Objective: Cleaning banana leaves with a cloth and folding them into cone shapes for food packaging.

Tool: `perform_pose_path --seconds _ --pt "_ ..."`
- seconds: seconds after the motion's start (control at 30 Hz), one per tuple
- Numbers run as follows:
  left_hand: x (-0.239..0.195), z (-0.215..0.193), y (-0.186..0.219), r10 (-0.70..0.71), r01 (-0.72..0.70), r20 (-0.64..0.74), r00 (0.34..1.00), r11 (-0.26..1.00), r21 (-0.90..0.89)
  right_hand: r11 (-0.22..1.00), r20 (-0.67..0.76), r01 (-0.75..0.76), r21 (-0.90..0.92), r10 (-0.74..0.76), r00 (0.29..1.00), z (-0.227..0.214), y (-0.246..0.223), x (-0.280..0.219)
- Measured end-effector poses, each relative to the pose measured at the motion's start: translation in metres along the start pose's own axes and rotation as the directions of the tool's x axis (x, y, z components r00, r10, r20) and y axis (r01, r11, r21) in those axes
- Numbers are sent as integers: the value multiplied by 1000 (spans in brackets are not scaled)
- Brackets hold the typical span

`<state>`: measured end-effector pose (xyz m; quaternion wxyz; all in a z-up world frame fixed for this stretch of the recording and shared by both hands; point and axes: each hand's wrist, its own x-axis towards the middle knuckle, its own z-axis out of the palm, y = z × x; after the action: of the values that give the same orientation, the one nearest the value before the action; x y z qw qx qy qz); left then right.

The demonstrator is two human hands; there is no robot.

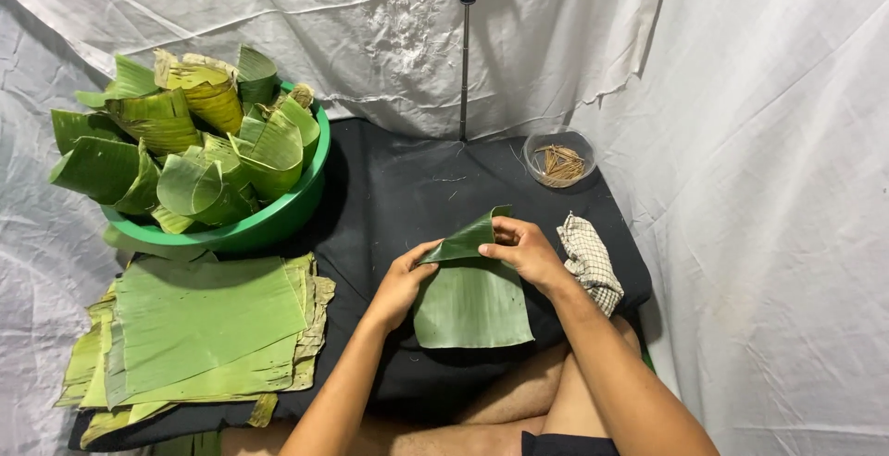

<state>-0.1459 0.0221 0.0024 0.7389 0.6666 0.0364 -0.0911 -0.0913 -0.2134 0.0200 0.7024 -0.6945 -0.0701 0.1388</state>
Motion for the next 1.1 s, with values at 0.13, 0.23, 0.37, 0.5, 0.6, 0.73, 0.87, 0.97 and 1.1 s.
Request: perform_pose_path --seconds 0.13,0.23,0.37,0.5,0.6,0.73,0.87,0.97,1.1 --pt "-5 2 10 -81 84 32 996 990 -110 998 -34 36 -61 -38 999 9 -1 -1" --pt "1 0 0 -75 78 25 997 984 -158 992 -24 36 -119 -39 999 7 2 1" --pt "6 -5 -9 -114 119 35 993 957 -264 983 -73 13 -182 -26 997 3 8 4" --pt "10 -10 -13 -174 182 57 983 916 -357 970 -63 44 -238 -60 996 1 11 9" --pt "12 -12 -7 -246 264 101 964 835 -483 962 -41 106 -252 -120 992 10 -8 4" --pt "18 -16 -19 -251 228 26 968 829 -510 929 14 184 -321 -189 982 6 4 9" --pt "12 -14 -14 -203 178 -7 979 874 -453 872 50 293 -392 -297 953 9 -6 4" --pt "12 -12 -10 -180 154 -16 983 876 -456 861 1 320 -396 -348 938 0 5 7" --pt "5 -8 4 -164 143 -6 986 876 -461 994 -198 32 -105 -53 979 0 -6 0"
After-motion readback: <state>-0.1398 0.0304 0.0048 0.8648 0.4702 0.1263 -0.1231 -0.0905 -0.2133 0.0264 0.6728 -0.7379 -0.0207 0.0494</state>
